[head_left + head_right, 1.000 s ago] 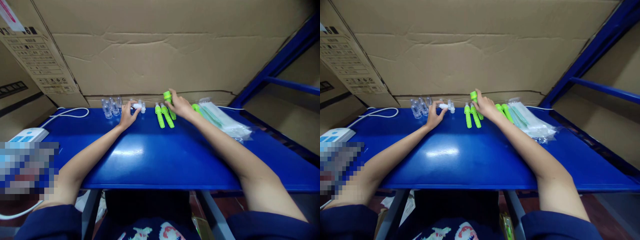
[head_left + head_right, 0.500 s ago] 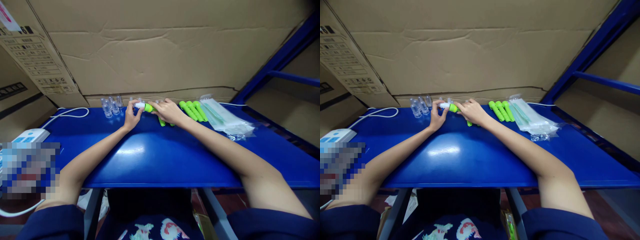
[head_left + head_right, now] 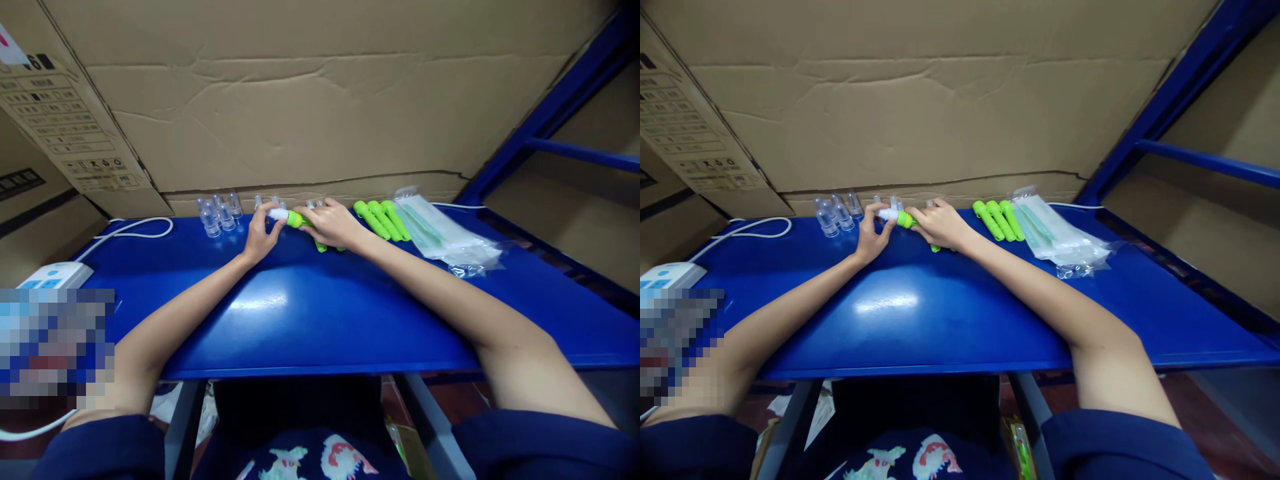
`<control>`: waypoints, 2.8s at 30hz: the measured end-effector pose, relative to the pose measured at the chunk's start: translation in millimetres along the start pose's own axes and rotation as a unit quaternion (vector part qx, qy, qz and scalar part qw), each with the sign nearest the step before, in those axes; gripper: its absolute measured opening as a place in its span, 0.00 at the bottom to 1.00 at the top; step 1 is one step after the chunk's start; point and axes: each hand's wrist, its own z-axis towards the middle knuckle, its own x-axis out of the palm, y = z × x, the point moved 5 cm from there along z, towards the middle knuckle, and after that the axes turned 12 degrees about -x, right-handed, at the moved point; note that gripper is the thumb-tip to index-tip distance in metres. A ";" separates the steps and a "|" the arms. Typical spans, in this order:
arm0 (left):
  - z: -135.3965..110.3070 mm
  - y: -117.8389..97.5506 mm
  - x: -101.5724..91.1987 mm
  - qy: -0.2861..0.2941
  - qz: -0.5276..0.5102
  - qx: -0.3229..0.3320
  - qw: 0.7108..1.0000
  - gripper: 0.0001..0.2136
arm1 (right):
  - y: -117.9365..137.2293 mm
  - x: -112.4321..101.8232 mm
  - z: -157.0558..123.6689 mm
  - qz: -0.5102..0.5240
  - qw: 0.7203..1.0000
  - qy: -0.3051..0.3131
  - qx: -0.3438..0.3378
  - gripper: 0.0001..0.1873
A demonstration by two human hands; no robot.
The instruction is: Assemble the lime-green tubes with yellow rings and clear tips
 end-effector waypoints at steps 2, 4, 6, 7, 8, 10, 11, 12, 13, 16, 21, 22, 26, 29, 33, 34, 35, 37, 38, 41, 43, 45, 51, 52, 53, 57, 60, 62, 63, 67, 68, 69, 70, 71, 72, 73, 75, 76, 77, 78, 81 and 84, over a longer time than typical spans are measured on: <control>-0.2 -0.5 0.1 -0.002 0.004 0.008 1.000 0.18 | -0.3 0.6 -0.5 0.001 1.000 0.000 0.000 0.24; -0.4 -0.3 0.4 -0.001 0.004 0.014 1.000 0.17 | -0.4 1.3 -0.9 0.001 1.000 -0.005 -0.001 0.24; -0.6 -0.2 0.6 -0.001 0.003 0.020 1.000 0.17 | -0.4 2.3 -1.0 0.003 1.000 -0.009 -0.001 0.24; -0.7 -0.3 0.5 -0.002 0.003 0.022 1.000 0.16 | -0.4 2.8 -1.0 0.003 1.000 -0.012 -0.001 0.24; -0.9 -0.9 0.8 0.002 0.001 0.025 1.000 0.16 | -0.5 3.2 -1.0 0.003 1.000 -0.015 0.000 0.24; -1.3 -3.2 2.3 0.023 -0.002 0.034 0.999 0.15 | -0.2 3.5 -0.9 0.002 1.000 -0.021 -0.001 0.24; -1.6 -4.7 3.3 0.037 -0.004 0.040 0.999 0.16 | 0.2 3.5 -0.8 0.001 1.000 -0.024 -0.002 0.23; -1.9 -6.3 4.2 0.050 -0.003 0.045 0.998 0.16 | 0.6 3.5 -0.7 0.001 1.000 -0.025 -0.003 0.23; -2.2 -7.5 4.8 0.058 0.000 0.049 0.997 0.16 | 1.1 3.5 -0.6 0.000 1.000 -0.025 -0.005 0.23; -2.8 -8.2 5.9 0.065 0.016 0.047 0.997 0.18 | 1.2 4.4 -0.6 -0.005 1.000 -0.028 -0.007 0.24; -3.5 -3.0 10.8 0.100 0.012 0.023 0.995 0.23 | -3.4 9.3 -2.4 -0.010 0.999 -0.041 -0.014 0.25; -3.5 -2.1 11.6 0.108 0.005 0.019 0.994 0.23 | -4.2 9.8 -3.0 -0.012 0.999 -0.047 -0.018 0.26; -2.8 0.3 12.0 0.127 -0.008 -0.003 0.992 0.28 | -1.9 9.4 -3.9 -0.022 0.996 -0.066 -0.053 0.28; -3.7 0.0 13.5 0.151 -0.025 -0.022 0.988 0.37 | 4.3 9.0 -3.3 -0.034 0.994 -0.062 -0.083 0.26; -7.0 -2.7 16.1 0.157 -0.052 -0.018 0.986 0.42 | 7.6 10.4 -3.4 -0.034 0.994 -0.067 -0.078 0.27; -7.7 -3.4 16.6 0.152 -0.056 -0.010 0.987 0.42 | 7.6 11.0 -3.7 -0.028 0.994 -0.074 -0.075 0.27; -8.2 -3.8 17.1 0.145 -0.059 -0.002 0.988 0.43 | 7.3 11.7 -4.1 -0.022 0.994 -0.082 -0.073 0.27; -8.3 -4.0 17.7 0.132 -0.066 0.005 0.989 0.44 | 6.8 13.2 -4.6 -0.005 0.993 -0.096 -0.070 0.28; -7.8 -3.6 17.9 0.127 -0.070 0.002 0.989 0.45 | 6.7 14.0 -4.7 0.003 0.993 -0.099 -0.070 0.28; -5.9 -2.1 18.1 0.127 -0.082 -0.021 0.988 0.46 | 7.7 15.2 -4.6 0.016 0.993 -0.091 -0.074 0.27; -5.0 -0.7 17.9 0.130 -0.085 -0.037 0.987 0.45 | 8.4 13.9 -4.8 0.011 0.993 -0.086 -0.083 0.28; -4.9 1.4 17.8 0.131 -0.082 -0.051 0.987 0.44 | 6.9 11.7 -5.6 0.002 0.992 -0.084 -0.090 0.29; -5.8 1.6 18.3 0.153 -0.075 -0.054 0.984 0.38 | -6.4 9.4 -9.8 -0.019 0.993 -0.079 -0.091 0.32; -5.8 0.2 18.4 0.159 -0.072 -0.050 0.983 0.37 | -8.6 9.9 -10.5 -0.021 0.992 -0.080 -0.090 0.32; -5.8 -1.2 18.4 0.165 -0.071 -0.046 0.983 0.36 | -10.6 10.5 -11.1 -0.023 0.993 -0.081 -0.088 0.32; -5.4 -3.8 18.1 0.179 -0.097 -0.052 0.978 0.33 | -17.5 9.0 -13.5 -0.031 0.993 -0.094 -0.066 0.30; -6.1 -3.7 18.9 0.186 -0.104 -0.049 0.976 0.32 | -21.8 3.1 -15.2 -0.004 0.992 -0.120 -0.034 0.28; -7.2 -3.3 20.2 0.194 -0.096 -0.038 0.976 0.32 | -24.7 -1.4 -15.9 0.035 0.989 -0.144 -0.003 0.28; -7.8 -3.1 20.9 0.198 -0.090 -0.033 0.975 0.32 | -26.3 -3.8 -16.1 0.059 0.985 -0.163 0.015 0.28; -9.4 -1.9 23.3 0.211 -0.071 -0.019 0.975 0.33 | -33.8 -10.1 -15.0 0.184 0.943 -0.254 0.110 0.30; -9.6 -2.0 23.7 0.213 -0.069 -0.016 0.974 0.34 | -34.7 -9.8 -13.8 0.221 0.928 -0.270 0.131 0.31; -9.6 -2.1 23.9 0.215 -0.068 -0.014 0.974 0.34 | -34.2 -9.1 -11.9 0.260 0.913 -0.282 0.141 0.32; -9.6 -2.4 23.9 0.214 -0.067 -0.012 0.974 0.34 | -32.1 -7.8 -9.4 0.299 0.898 -0.289 0.141 0.32; -9.5 -2.8 23.7 0.212 -0.066 -0.011 0.975 0.34 | -28.8 -5.9 -6.6 0.336 0.886 -0.289 0.136 0.33; -9.4 -3.1 23.3 0.210 -0.064 -0.010 0.976 0.33 | -24.3 -3.1 -3.7 0.369 0.876 -0.282 0.128 0.33; -9.4 -3.5 23.0 0.209 -0.059 -0.008 0.976 0.32 | -19.2 0.4 -1.1 0.398 0.869 -0.267 0.123 0.33; -9.6 -3.9 22.7 0.212 -0.044 -0.007 0.976 0.31 | -9.0 8.3 2.6 0.439 0.860 -0.231 0.116 0.33; -9.8 -4.0 22.7 0.215 -0.037 -0.008 0.976 0.31 | -4.9 11.4 3.5 0.453 0.856 -0.222 0.113 0.33; -9.9 -4.2 22.6 0.218 -0.029 -0.008 0.975 0.30 | -2.1 13.7 3.6 0.465 0.850 -0.220 0.112 0.33; -9.8 -4.5 22.3 0.220 -0.024 -0.008 0.975 0.30 | -0.7 15.3 3.4 0.473 0.846 -0.221 0.111 0.34; -9.3 -6.8 21.0 0.220 -0.020 -0.001 0.975 0.30 | -2.8 16.2 1.3 0.476 0.841 -0.232 0.110 0.34; -9.5 -9.2 21.5 0.227 -0.026 0.004 0.973 0.30 | -6.5 15.0 -0.3 0.454 0.857 -0.219 0.107 0.33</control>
